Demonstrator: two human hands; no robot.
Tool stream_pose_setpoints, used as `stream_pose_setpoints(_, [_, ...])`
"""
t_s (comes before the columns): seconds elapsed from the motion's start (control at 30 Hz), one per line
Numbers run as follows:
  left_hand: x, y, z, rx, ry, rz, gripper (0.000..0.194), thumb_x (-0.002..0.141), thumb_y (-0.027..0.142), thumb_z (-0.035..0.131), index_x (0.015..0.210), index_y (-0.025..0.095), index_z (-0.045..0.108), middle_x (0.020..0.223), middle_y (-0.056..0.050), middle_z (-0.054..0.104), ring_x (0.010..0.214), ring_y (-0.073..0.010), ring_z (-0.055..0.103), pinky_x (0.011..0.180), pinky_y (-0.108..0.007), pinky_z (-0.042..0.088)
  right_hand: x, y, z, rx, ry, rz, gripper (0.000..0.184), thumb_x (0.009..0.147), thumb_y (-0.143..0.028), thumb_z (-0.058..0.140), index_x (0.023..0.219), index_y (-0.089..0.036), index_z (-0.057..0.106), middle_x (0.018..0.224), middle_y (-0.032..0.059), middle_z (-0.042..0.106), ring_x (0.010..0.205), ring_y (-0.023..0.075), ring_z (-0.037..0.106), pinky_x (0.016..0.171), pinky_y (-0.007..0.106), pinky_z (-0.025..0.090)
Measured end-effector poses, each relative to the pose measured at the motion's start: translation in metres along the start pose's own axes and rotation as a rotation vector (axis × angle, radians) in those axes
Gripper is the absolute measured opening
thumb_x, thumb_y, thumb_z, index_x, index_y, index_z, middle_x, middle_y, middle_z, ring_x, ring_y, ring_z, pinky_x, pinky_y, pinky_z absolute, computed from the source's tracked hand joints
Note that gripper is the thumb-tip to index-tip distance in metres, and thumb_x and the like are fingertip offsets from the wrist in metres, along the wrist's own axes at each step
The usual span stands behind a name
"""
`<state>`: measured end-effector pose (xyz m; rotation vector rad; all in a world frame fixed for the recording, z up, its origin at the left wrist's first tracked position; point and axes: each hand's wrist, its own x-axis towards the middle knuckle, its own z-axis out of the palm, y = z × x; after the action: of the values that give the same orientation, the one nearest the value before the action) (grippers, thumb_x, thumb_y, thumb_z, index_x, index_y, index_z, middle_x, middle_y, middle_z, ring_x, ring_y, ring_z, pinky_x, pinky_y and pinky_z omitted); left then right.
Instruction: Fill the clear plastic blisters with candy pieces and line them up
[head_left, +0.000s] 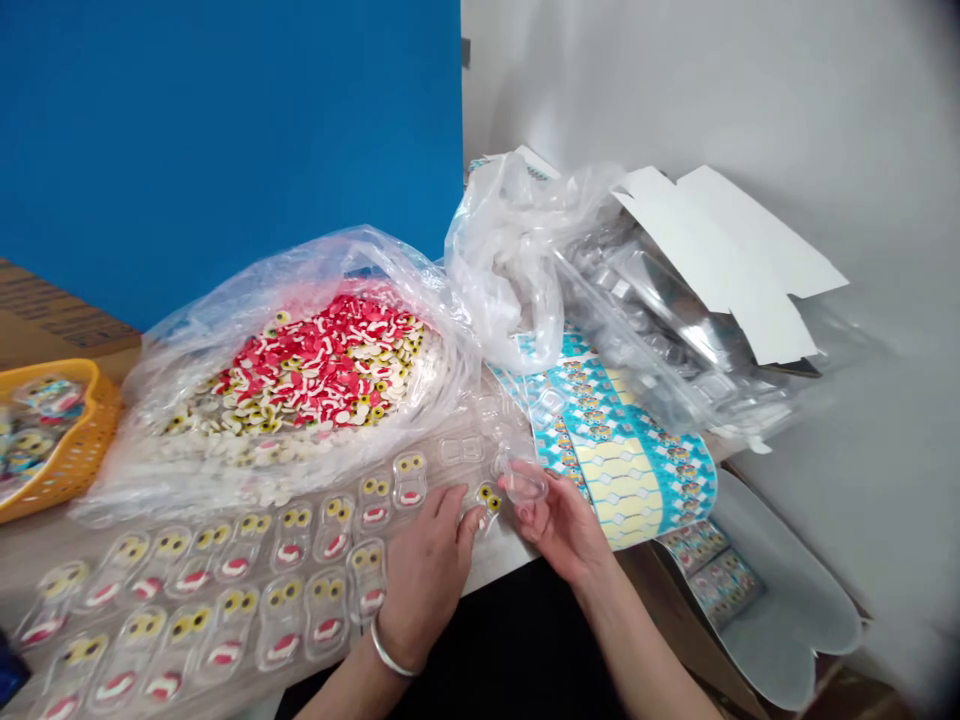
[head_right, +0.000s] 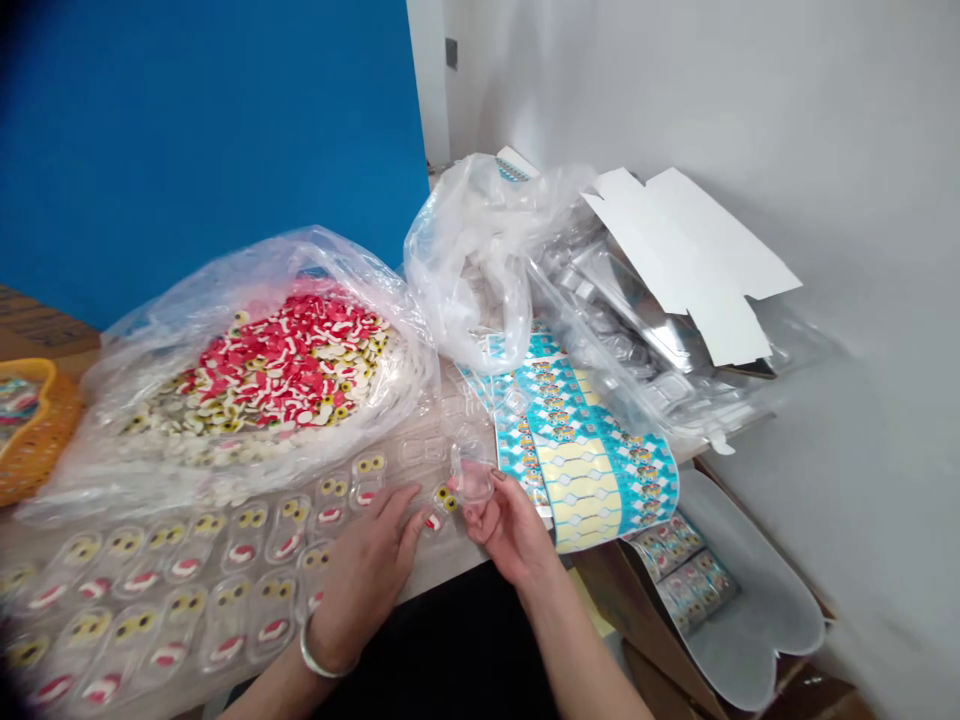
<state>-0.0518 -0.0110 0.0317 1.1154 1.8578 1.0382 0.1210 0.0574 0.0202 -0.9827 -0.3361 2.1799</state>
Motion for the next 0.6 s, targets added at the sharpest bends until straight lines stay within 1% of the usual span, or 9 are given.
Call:
stream_pose_setpoints(0.07, [0.004,0.010,-0.002,-0.210,-0.077,-0.071,0.046,0.079,0.044,0.075,0.121,0.027,0.070,0.124,-0.012,0.067,0.111,-0.0320,0.062,0.099,-0.043,0.046,-0.002,0.006,0.002,0.001,-0.040,0.039,0.042,0.072,-0.049,0.076,0.101,-0.019,0.072,0.087,0.0066,0.076,0.052,0.0105,0.055,0.046,0.020,0.034])
stream_pose_setpoints(0.13, [0.009,0.019,-0.003,-0.535,-0.272,-0.158,0.065,0.076,0.047,0.078,0.135,0.027,0.060,0.135,-0.013,0.063,0.117,-0.0308,0.061,0.101,-0.044,0.045,-0.004,0.015,0.008,0.027,-0.101,0.070,0.038,0.073,-0.048,0.076,0.097,-0.019,0.071,0.076,0.0031,0.072,0.049,0.0105,0.053,0.045,0.021,0.033])
stream_pose_setpoints(0.2, [0.014,0.026,-0.005,-0.829,-0.467,-0.207,0.079,0.070,0.048,0.083,0.140,0.026,0.055,0.140,-0.014,0.060,0.124,-0.0311,0.058,0.105,-0.044,0.042,-0.005,0.026,0.017,0.072,-0.164,0.094,0.034,0.075,-0.048,0.074,0.092,-0.019,0.070,0.066,0.0002,0.067,0.047,0.0107,0.051,0.044,0.021,0.034])
stream_pose_setpoints(0.27, [0.016,0.029,-0.006,-0.980,-0.569,-0.219,0.085,0.063,0.048,0.087,0.139,0.026,0.057,0.139,-0.014,0.061,0.126,-0.0318,0.057,0.104,-0.042,0.043,-0.005,0.037,0.025,0.121,-0.207,0.115,0.032,0.076,-0.048,0.073,0.087,-0.019,0.069,0.062,-0.0006,0.064,0.047,0.0106,0.050,0.043,0.022,0.033])
stream_pose_setpoints(0.37, [0.018,0.025,-0.007,-1.015,-0.598,-0.236,0.086,0.061,0.044,0.089,0.139,0.027,0.057,0.131,-0.014,0.066,0.110,-0.0288,0.065,0.086,-0.036,0.051,-0.005,0.047,0.032,0.121,-0.202,0.114,0.033,0.077,-0.049,0.073,0.089,-0.018,0.069,0.060,-0.0014,0.062,0.045,0.0097,0.046,0.042,0.021,0.032])
stream_pose_setpoints(0.4, [0.019,0.023,-0.007,-1.001,-0.593,-0.247,0.084,0.063,0.042,0.089,0.139,0.028,0.056,0.127,-0.013,0.068,0.098,-0.0254,0.069,0.078,-0.033,0.052,-0.004,0.048,0.032,0.063,-0.187,0.103,0.036,0.079,-0.052,0.072,0.093,-0.019,0.069,0.059,-0.0020,0.060,0.044,0.0099,0.045,0.042,0.021,0.032])
stream_pose_setpoints(0.47, [0.023,0.019,-0.008,-0.943,-0.546,-0.254,0.080,0.065,0.036,0.088,0.138,0.026,0.056,0.114,-0.011,0.070,0.076,-0.0175,0.067,0.067,-0.029,0.051,-0.004,0.044,0.030,-0.170,-0.112,0.026,0.042,0.079,-0.058,0.071,0.094,-0.019,0.070,0.057,-0.0021,0.058,0.043,0.0106,0.044,0.041,0.022,0.031])
stream_pose_setpoints(0.53, [0.028,0.017,-0.010,-0.855,-0.474,-0.260,0.079,0.065,0.029,0.088,0.137,0.022,0.057,0.102,-0.007,0.070,0.071,-0.0146,0.065,0.066,-0.028,0.050,-0.006,0.034,0.028,-0.487,0.031,-0.189,0.040,0.078,-0.058,0.074,0.086,-0.020,0.071,0.061,0.0002,0.060,0.050,0.0126,0.048,0.045,0.024,0.036])
stream_pose_setpoints(0.6, [0.032,0.017,-0.013,-0.762,-0.434,-0.278,0.087,0.062,0.025,0.089,0.140,0.020,0.052,0.095,-0.005,0.068,0.078,-0.0165,0.066,0.072,-0.030,0.052,-0.009,0.022,0.027,-0.735,0.158,-0.448,0.033,0.078,-0.053,0.076,0.079,-0.021,0.071,0.069,0.0027,0.064,0.060,0.0151,0.053,0.054,0.026,0.041])
